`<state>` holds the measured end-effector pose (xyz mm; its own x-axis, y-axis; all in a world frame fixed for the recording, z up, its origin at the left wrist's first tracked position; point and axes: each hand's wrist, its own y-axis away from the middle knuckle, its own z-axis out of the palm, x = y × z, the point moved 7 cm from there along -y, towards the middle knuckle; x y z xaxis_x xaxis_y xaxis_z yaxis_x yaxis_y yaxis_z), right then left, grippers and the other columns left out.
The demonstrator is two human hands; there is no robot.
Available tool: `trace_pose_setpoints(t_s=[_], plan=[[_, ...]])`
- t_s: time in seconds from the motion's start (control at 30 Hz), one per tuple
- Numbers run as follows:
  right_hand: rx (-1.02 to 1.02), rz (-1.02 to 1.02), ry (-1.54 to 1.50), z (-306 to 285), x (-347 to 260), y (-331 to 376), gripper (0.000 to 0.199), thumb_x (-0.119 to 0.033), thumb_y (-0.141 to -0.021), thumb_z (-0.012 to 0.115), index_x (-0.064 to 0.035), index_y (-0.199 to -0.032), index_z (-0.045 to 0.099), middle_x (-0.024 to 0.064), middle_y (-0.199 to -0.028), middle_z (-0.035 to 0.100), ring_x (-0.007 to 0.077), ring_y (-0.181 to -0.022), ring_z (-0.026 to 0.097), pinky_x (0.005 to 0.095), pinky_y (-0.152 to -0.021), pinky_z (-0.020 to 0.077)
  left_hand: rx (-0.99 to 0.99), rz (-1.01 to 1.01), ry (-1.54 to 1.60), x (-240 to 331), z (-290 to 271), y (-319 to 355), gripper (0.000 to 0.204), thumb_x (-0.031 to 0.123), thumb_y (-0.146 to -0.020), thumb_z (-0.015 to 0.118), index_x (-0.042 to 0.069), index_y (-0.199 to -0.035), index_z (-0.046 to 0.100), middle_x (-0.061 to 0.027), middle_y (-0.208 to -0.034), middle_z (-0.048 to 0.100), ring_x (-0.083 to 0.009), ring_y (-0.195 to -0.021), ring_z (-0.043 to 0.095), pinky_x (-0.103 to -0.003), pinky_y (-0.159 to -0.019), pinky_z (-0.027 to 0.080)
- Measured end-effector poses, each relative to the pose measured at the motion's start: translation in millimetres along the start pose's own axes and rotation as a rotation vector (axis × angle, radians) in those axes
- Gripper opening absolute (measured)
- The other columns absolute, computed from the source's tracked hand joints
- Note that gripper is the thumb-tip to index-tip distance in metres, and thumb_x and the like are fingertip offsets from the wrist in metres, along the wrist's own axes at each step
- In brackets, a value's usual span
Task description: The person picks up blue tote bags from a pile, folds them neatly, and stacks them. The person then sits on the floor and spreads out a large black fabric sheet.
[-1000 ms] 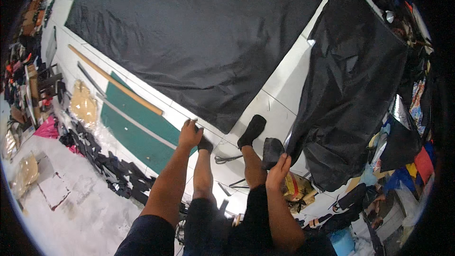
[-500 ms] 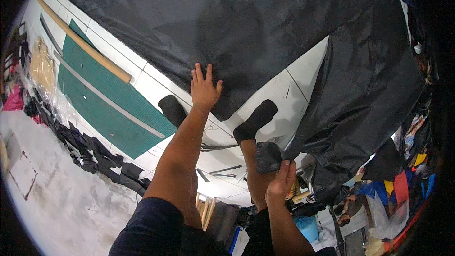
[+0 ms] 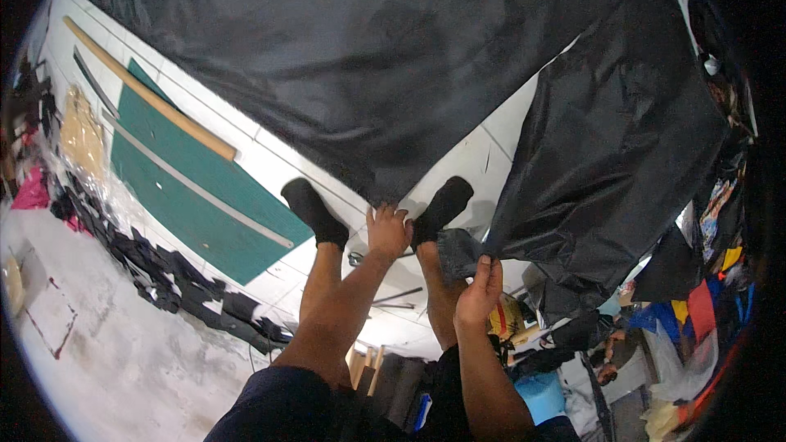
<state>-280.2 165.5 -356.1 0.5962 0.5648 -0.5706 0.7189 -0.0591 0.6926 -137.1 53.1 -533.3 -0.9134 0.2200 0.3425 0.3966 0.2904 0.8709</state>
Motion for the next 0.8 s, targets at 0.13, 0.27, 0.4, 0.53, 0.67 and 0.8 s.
trace_pose_setpoints(t_s=[0.13, 0.27, 0.4, 0.53, 0.67, 0.8], plan=[[0.012, -0.160, 0.039, -21.6, 10.7, -4.7, 0.016, -0.017, -0.096, 0.050, -0.0018, -0.094, 0.055, 0.0010, -0.083, 0.052, 0.0147, -0.080, 0.049, 0.0269, -0.076, 0.0394, -0.205, 0.023, 0.859, 95.3, -43.3, 33.5, 0.053, 0.046, -0.091, 0.053, 0.003, -0.121, 0.058, -0.0223, -0.109, 0.063, -0.0359, -0.102, 0.061, -0.041, -0.090, 0.045], [-0.124, -0.560, 0.247, -50.6, -65.4, 12.4, 0.013, -0.009, -0.089, 0.051, 0.0004, -0.097, 0.051, 0.0040, -0.085, 0.050, 0.0155, -0.081, 0.049, 0.0280, -0.078, 0.0403, -0.291, 0.403, 0.533, 210.2, -83.0, 110.9, 0.055, 0.039, -0.087, 0.060, 0.004, -0.128, 0.049, -0.0225, -0.109, 0.063, -0.0357, -0.102, 0.062, -0.041, -0.088, 0.047], [0.203, -0.447, 0.056, -149.2, -141.7, -1.9, 0.038, -0.022, -0.089, 0.055, -0.0016, -0.120, 0.045, 0.0172, -0.113, 0.051, 0.0227, -0.103, 0.052, 0.0322, -0.090, 0.0416, -0.064, 0.387, 0.183, 298.1, -139.4, 168.7, 0.049, 0.025, -0.085, 0.060, 0.014, -0.130, 0.045, -0.0225, -0.113, 0.061, -0.0444, -0.094, 0.061, -0.050, -0.081, 0.049], [-0.012, -0.389, 1.044, -138.8, -268.3, -38.7, 0.047, -0.029, -0.084, 0.064, -0.0023, -0.118, 0.048, 0.0231, -0.128, 0.050, 0.0363, -0.117, 0.053, 0.0415, -0.092, 0.0467, -0.253, 0.664, -0.189, 368.4, -103.0, 224.6, 0.052, 0.021, -0.084, 0.056, 0.016, -0.134, 0.041, -0.0183, -0.102, 0.063, -0.0386, -0.090, 0.063, -0.048, -0.078, 0.051], [0.038, 0.002, 1.148, -204.4, -212.5, -159.1, 0.056, -0.026, -0.082, 0.064, -0.0027, -0.129, 0.045, 0.0238, -0.118, 0.059, 0.0390, -0.110, 0.059, 0.0431, -0.093, 0.0478, -0.278, 0.778, -0.217, 418.1, -98.9, 275.4, 0.060, 0.026, -0.087, 0.056, 0.022, -0.142, 0.034, -0.0201, -0.100, 0.062, -0.0387, -0.089, 0.063, -0.048, -0.077, 0.051], [0.373, -0.227, 1.802, -479.3, -130.2, -283.2, 0.024, -0.020, -0.086, 0.051, -0.0105, -0.080, 0.072, 0.0092, -0.079, 0.070, 0.0262, -0.079, 0.069, 0.0376, -0.069, 0.0545, -0.265, 0.943, -0.012, 418.9, -163.6, 326.5, 0.061, 0.035, -0.088, 0.057, 0.017, -0.142, 0.037, -0.0217, -0.113, 0.060, -0.0395, -0.106, 0.057, -0.046, -0.093, 0.045]])
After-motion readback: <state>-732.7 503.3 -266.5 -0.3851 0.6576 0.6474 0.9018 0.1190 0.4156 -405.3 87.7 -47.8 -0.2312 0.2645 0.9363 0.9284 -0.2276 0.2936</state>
